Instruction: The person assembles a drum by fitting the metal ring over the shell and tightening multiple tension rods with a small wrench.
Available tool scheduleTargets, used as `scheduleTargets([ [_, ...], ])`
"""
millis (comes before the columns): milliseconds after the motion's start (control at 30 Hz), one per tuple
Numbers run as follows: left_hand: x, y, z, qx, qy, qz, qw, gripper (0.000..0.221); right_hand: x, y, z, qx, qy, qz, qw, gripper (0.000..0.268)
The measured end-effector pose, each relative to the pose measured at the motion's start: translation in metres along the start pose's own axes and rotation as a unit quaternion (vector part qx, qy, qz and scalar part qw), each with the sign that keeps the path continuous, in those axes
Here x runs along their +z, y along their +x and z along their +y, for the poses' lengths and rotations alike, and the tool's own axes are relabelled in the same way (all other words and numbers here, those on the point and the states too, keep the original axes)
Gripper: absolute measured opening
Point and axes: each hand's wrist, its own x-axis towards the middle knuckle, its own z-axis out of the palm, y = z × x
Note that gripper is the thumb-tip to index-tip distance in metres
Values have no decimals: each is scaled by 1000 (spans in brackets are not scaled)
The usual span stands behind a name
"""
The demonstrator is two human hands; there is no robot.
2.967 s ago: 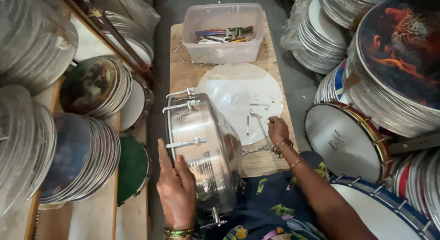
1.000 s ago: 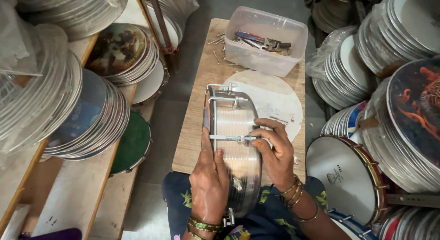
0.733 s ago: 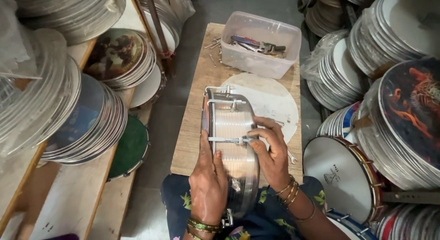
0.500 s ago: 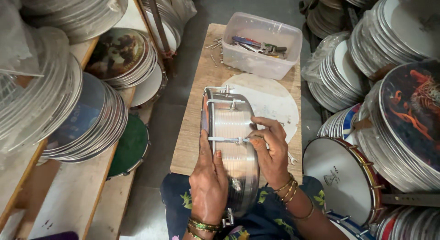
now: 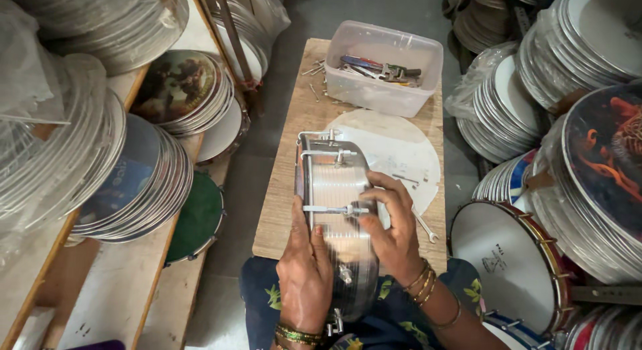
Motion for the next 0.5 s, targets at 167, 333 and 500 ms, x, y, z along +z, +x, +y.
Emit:
scheduleTargets([
  [167, 1, 1, 0, -41, 8, -29, 999, 52, 3, -2, -2, -12, -51, -1, 999, 11],
  [333, 0, 2, -3, -6, 6, -10, 1000, 50, -2, 1, -4, 10, -3, -5, 1000, 17],
  [500, -4, -1, -3, 10, -3, -1, 1000, 50, 1, -4, -7, 9, -61, -3, 998, 18],
])
